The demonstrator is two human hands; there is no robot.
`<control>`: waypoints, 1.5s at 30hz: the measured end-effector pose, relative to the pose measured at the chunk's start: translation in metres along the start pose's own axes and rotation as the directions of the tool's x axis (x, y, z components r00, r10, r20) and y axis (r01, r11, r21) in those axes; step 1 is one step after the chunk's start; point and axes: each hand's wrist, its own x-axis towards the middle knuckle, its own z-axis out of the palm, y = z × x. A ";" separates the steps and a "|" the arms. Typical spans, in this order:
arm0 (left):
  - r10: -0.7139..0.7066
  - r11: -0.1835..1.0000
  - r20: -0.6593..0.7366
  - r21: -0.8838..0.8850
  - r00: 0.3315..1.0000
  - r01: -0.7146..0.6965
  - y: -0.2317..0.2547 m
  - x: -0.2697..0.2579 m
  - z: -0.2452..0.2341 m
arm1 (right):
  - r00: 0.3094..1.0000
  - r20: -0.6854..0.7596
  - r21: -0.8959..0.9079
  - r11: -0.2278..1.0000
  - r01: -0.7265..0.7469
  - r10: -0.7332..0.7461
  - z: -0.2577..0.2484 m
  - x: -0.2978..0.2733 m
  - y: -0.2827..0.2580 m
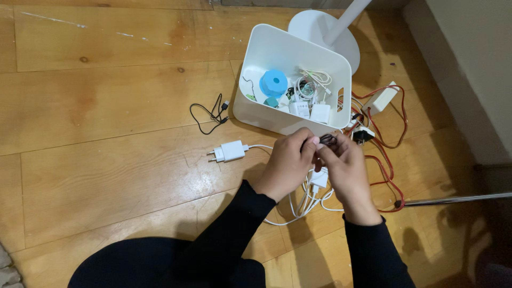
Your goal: The person untangles and sorts various white power adapters and cables by hand, pulling them apart and placing them into a white container.
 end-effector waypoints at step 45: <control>-0.360 0.933 0.015 0.029 0.933 0.359 -0.009 0.002 -0.005 | 0.735 0.295 -0.758 0.318 0.569 -0.611 0.003 -0.016 -0.008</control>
